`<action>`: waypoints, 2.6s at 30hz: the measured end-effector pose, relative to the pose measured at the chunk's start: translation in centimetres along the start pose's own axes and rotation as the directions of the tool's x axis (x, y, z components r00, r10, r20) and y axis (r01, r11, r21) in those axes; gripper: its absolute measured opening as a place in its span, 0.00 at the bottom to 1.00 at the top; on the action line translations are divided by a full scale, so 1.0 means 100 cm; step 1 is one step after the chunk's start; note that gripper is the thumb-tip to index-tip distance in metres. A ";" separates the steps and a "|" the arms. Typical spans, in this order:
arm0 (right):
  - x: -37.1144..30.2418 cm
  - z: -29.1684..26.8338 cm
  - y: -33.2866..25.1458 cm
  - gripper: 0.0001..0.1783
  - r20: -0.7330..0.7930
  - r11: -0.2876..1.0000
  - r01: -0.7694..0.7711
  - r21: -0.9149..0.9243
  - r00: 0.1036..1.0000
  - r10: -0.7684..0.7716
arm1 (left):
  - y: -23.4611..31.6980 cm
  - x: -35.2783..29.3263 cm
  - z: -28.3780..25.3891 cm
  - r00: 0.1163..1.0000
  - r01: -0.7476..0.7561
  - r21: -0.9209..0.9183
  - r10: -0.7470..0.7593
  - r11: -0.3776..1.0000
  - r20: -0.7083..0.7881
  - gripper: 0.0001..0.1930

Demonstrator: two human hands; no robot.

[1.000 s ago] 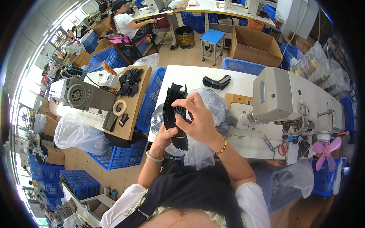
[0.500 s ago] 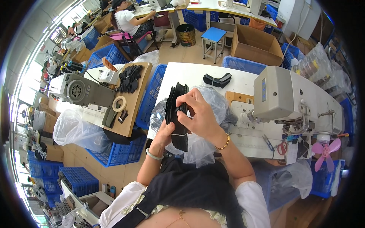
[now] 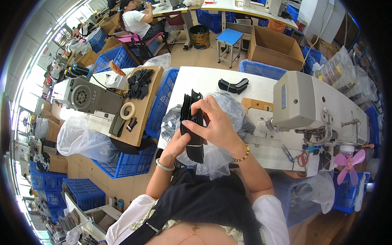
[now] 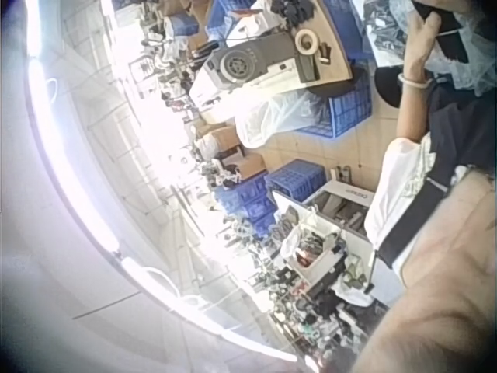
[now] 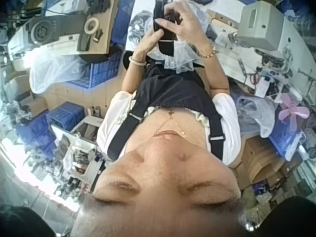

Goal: Sorting and inspecting black shoe components from a plastic bag on a factory workstation.

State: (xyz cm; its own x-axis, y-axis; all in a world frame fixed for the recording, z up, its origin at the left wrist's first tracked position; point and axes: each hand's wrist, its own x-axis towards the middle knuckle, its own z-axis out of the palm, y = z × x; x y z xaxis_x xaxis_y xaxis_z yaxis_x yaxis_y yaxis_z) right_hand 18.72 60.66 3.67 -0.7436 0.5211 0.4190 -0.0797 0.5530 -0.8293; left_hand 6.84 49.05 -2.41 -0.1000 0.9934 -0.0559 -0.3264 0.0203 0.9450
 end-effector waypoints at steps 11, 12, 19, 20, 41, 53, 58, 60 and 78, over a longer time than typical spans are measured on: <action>-0.003 0.004 -0.009 0.20 -0.081 1.000 0.016 0.024 0.997 -0.014 | -0.003 -0.005 0.002 0.988 -0.147 0.192 0.154 0.970 -0.022 0.40; -0.003 0.004 -0.006 0.20 -0.076 1.000 0.018 0.025 0.997 -0.016 | -0.003 -0.005 0.001 0.991 -0.131 0.190 0.133 0.973 0.001 0.41; -0.005 0.000 -0.001 0.15 -0.051 0.994 0.101 0.042 0.994 -0.099 | 0.001 -0.004 0.006 0.991 -0.130 0.143 0.127 0.981 0.033 0.39; -0.005 0.000 0.000 0.14 -0.039 0.994 0.107 0.037 0.994 -0.105 | -0.002 -0.004 0.002 0.991 -0.133 0.141 0.130 0.981 0.029 0.39; -0.025 -0.009 0.035 0.12 -0.042 0.996 0.016 0.087 0.999 -0.012 | 0.012 0.008 0.013 0.998 0.035 0.368 -0.013 0.929 -0.064 0.19; -0.029 -0.001 0.033 0.11 -0.110 0.998 0.004 0.065 0.994 0.004 | 0.012 0.007 0.005 0.995 0.100 0.338 -0.097 0.936 -0.026 0.19; -0.037 0.015 0.031 0.13 -0.106 0.999 -0.003 0.042 0.994 0.007 | 0.004 0.000 -0.006 0.994 0.105 0.334 -0.110 0.937 -0.005 0.18; -0.043 0.022 0.033 0.18 -0.057 0.999 -0.034 0.032 0.998 0.036 | -0.003 -0.004 -0.012 0.992 0.125 0.390 -0.123 0.912 -0.031 0.21; -0.083 -0.015 0.092 0.22 0.002 0.145 -0.165 0.976 0.669 0.744 | 0.011 -0.018 -0.052 0.939 0.047 0.914 0.293 0.402 -0.178 0.38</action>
State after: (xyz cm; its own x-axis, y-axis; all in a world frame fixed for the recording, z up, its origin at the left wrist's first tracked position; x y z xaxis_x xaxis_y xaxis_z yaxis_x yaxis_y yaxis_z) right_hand 25.15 62.42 -6.82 -0.5580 0.7581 -0.3374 -0.5370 -0.6399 -0.5497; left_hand 1.75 46.66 -2.98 -0.3564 0.9192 0.1672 0.7233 0.1582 0.6721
